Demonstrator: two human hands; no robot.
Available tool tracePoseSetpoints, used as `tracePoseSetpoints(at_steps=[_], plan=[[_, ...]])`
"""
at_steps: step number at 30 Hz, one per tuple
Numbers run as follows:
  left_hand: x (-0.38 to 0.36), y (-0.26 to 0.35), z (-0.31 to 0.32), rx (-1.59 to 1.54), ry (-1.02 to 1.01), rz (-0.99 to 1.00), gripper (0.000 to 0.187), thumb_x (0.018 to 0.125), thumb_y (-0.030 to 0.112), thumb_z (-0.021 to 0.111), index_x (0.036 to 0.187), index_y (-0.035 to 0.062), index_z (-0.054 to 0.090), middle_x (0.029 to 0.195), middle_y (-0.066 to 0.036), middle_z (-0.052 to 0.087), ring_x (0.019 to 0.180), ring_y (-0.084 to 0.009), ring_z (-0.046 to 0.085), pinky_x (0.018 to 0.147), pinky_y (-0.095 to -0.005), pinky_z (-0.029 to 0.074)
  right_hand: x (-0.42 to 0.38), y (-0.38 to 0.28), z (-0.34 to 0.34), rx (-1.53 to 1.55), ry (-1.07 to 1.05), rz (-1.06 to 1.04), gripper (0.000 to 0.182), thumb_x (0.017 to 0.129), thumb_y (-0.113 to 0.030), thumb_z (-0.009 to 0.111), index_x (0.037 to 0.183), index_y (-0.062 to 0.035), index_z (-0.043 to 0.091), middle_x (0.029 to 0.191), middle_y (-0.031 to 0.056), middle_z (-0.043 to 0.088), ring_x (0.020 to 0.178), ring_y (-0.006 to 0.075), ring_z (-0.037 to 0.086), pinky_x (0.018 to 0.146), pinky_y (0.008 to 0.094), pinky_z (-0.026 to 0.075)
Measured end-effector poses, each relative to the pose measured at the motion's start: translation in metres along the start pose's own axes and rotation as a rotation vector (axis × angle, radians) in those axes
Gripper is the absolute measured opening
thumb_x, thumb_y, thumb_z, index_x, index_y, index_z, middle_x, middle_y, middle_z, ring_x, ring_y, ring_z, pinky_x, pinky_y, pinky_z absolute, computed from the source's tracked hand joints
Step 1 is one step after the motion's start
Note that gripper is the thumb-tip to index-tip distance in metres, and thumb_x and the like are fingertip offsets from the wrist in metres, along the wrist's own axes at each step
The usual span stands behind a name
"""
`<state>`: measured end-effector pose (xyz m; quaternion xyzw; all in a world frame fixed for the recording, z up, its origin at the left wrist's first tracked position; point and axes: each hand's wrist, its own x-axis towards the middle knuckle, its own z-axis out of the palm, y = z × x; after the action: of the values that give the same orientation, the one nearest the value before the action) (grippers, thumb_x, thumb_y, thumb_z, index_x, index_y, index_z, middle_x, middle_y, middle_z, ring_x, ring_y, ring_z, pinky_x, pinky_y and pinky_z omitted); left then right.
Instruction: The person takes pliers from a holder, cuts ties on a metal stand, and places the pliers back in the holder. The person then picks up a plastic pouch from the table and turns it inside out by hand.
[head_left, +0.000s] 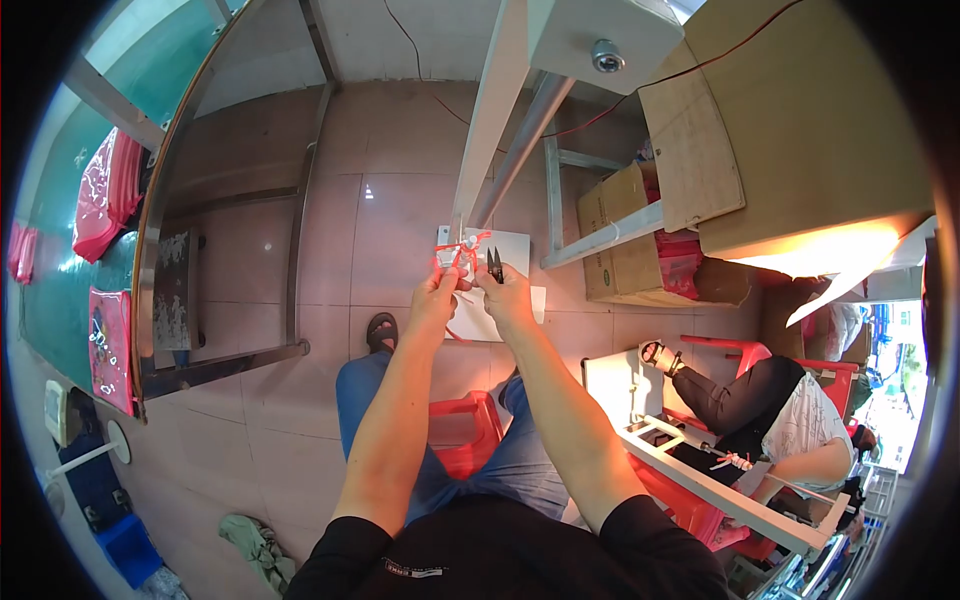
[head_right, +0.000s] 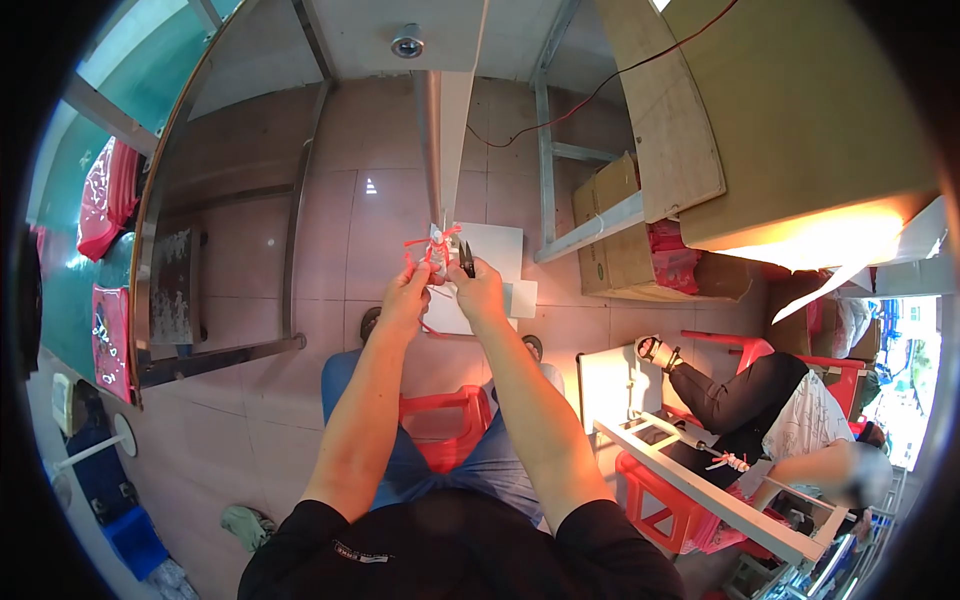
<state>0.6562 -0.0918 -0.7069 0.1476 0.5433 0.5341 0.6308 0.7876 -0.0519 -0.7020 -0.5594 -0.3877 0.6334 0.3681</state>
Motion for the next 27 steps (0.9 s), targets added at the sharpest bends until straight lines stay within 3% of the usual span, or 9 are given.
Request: tracePoseSetpoints(at_steps=[1, 5, 8, 10, 14, 15, 19, 23, 27], plan=[[0.0, -0.001, 0.0, -0.01, -0.018, -0.008, 0.023, 0.098, 0.025, 0.055, 0.101, 0.0048, 0.067, 0.081, -0.002, 0.065, 0.046, -0.0023, 0.035, 0.042, -0.0213, 0.026, 0.001, 0.001, 0.002, 0.067, 0.013, -0.011, 0.011, 0.09, -0.013, 0.067, 0.094, -0.0033, 0.063, 0.07, -0.0005, 0.059, 0.046, 0.0027, 0.04, 0.04, 0.0209, 0.029], [-0.003, -0.004, 0.002, 0.004, -0.004, 0.002, 0.027, 0.1, 0.028, 0.052, 0.105, 0.0043, 0.065, 0.081, -0.002, 0.063, 0.046, -0.0034, 0.034, 0.042, -0.0218, 0.026, -0.006, 0.0, -0.002, 0.076, 0.0, 0.048, 0.012, 0.091, -0.014, 0.066, 0.095, -0.0029, 0.063, 0.07, -0.001, 0.057, 0.047, 0.0034, 0.042, 0.041, 0.0219, 0.031], [-0.018, -0.005, -0.005, -0.032, 0.046, 0.008, 0.031, 0.102, 0.031, 0.048, 0.107, 0.0052, 0.064, 0.081, -0.002, 0.063, 0.048, -0.0041, 0.037, 0.043, -0.022, 0.027, -0.013, 0.014, -0.009, -0.117, 0.02, -0.098, 0.015, 0.093, -0.015, 0.062, 0.1, -0.0021, 0.063, 0.072, 0.0008, 0.059, 0.05, 0.0044, 0.044, 0.044, 0.0227, 0.035], [-0.039, -0.01, -0.009, -0.133, 0.062, 0.03, 0.032, 0.102, 0.032, 0.046, 0.107, 0.0054, 0.063, 0.08, -0.001, 0.062, 0.049, -0.0046, 0.038, 0.043, -0.0221, 0.028, -0.033, 0.029, -0.014, -0.406, 0.075, -0.345, 0.018, 0.095, -0.016, 0.058, 0.105, -0.0019, 0.063, 0.075, 0.0024, 0.061, 0.053, 0.0051, 0.046, 0.048, 0.0231, 0.038], [-0.081, -0.011, -0.026, -0.469, 0.041, -0.015, 0.035, 0.104, 0.037, 0.043, 0.105, 0.0068, 0.061, 0.075, 0.0, 0.058, 0.049, -0.0077, 0.039, 0.045, -0.0248, 0.032, -0.103, 0.027, 0.004, -0.242, -0.228, -0.154, 0.021, 0.097, -0.017, 0.055, 0.109, -0.0025, 0.063, 0.083, 0.0038, 0.065, 0.06, 0.0054, 0.051, 0.051, 0.0212, 0.038], [-0.093, -0.006, -0.031, -0.481, 0.068, 0.011, 0.035, 0.104, 0.037, 0.043, 0.105, 0.0068, 0.061, 0.075, 0.0, 0.058, 0.049, -0.0077, 0.039, 0.045, -0.0248, 0.032, -0.116, 0.026, 0.01, -0.179, -0.27, -0.035, 0.024, 0.097, -0.017, 0.054, 0.115, -0.002, 0.06, 0.083, 0.0041, 0.065, 0.06, 0.0058, 0.052, 0.049, 0.0202, 0.036], [-0.131, 0.004, -0.044, -0.455, 0.137, 0.068, 0.033, 0.104, 0.037, 0.045, 0.103, 0.0072, 0.06, 0.07, 0.001, 0.054, 0.049, -0.0081, 0.039, 0.045, -0.024, 0.033, -0.168, 0.023, 0.028, -0.026, -0.428, 0.099, 0.03, 0.093, -0.013, 0.059, 0.121, -0.0005, 0.056, 0.079, 0.0034, 0.063, 0.057, 0.0055, 0.051, 0.045, 0.019, 0.034], [-0.16, 0.014, -0.06, -0.48, 0.176, 0.11, 0.032, 0.104, 0.036, 0.046, 0.1, 0.0077, 0.061, 0.069, 0.002, 0.052, 0.053, -0.0093, 0.042, 0.05, -0.0252, 0.036, -0.207, 0.023, 0.026, 0.029, -0.47, 0.173, 0.033, 0.09, -0.007, 0.063, 0.122, 0.0006, 0.056, 0.077, 0.0042, 0.061, 0.053, 0.0049, 0.048, 0.045, 0.0187, 0.033], [-0.185, 0.009, -0.071, -0.461, 0.082, 0.129, 0.031, 0.104, 0.034, 0.045, 0.1, 0.0083, 0.061, 0.069, 0.002, 0.051, 0.054, -0.0096, 0.041, 0.051, -0.0252, 0.035, -0.216, 0.019, 0.014, -0.136, -0.455, 0.121, 0.03, 0.093, -0.009, 0.06, 0.121, 0.0016, 0.056, 0.08, 0.005, 0.062, 0.058, 0.006, 0.051, 0.05, 0.0197, 0.038]])
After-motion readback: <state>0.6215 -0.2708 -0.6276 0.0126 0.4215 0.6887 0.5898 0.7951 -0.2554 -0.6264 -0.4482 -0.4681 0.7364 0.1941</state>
